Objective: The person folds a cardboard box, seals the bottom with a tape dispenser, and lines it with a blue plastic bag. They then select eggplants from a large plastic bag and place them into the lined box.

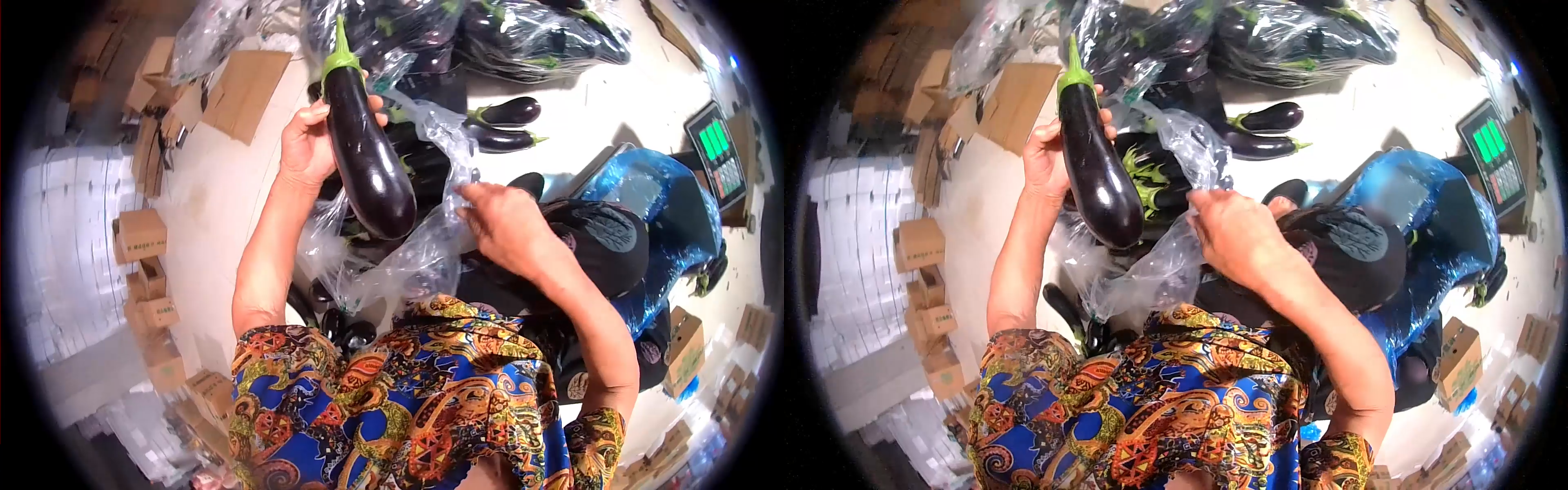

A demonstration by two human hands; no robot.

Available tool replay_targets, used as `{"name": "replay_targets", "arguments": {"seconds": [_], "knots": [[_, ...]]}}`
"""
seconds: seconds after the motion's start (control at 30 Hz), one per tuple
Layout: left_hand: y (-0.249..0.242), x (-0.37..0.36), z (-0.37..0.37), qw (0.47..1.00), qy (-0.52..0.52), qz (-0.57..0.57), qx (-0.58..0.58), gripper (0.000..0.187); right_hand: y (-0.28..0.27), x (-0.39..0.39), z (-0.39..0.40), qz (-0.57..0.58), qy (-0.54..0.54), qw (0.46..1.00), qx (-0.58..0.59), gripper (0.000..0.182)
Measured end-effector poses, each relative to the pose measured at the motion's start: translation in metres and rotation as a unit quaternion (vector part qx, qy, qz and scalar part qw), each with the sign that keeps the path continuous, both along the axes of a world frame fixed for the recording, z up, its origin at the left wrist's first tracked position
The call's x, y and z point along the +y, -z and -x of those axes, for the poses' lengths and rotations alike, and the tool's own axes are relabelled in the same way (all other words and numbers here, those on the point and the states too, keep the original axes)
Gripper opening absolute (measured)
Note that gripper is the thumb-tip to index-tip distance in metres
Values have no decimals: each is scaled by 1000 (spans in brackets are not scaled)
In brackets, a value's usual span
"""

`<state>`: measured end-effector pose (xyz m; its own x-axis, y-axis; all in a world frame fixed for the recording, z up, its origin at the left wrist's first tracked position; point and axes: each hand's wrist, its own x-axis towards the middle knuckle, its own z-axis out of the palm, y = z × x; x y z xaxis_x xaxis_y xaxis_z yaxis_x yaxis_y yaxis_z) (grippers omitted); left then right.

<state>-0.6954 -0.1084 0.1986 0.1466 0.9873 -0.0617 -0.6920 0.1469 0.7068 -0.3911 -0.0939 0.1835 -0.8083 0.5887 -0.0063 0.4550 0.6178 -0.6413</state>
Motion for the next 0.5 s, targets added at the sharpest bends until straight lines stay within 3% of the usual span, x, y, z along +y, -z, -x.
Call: {"name": "replay_targets", "arguments": {"seconds": [0.07, 0.13, 0.2, 0.27, 0.3, 0.4, 0.43, 0.5], "knots": [[-2, 17, -24, 999, -5, 5, -41, 56, -24, 15, -14, 166, 87, 974, 129, 41], [-13, 38, -56, 1000, 10, -11, -9, 62, -47, 29, -31, 292, 122, 923, 219, 61], [-37, 55, -106, 997, 13, -24, 76, 48, -56, 40, -45, 283, 181, 903, 267, 72], [-50, 73, -146, 990, 19, -80, 117, 45, -79, 46, -55, 347, 168, 871, 303, 79], [-59, 80, -163, 983, 26, -94, 155, 43, -91, 49, -68, 349, 169, 882, 266, 79], [-79, 111, -204, 971, 85, -134, 181, 40, -103, 50, -96, 331, 211, 869, 302, 76], [-75, 124, -209, 957, 98, -159, 222, 44, -96, 58, -111, 312, 197, 883, 290, 66], [-82, 155, -206, 901, 251, -160, 315, 68, -86, 65, -132, 261, 264, 904, 212, 66]]}}
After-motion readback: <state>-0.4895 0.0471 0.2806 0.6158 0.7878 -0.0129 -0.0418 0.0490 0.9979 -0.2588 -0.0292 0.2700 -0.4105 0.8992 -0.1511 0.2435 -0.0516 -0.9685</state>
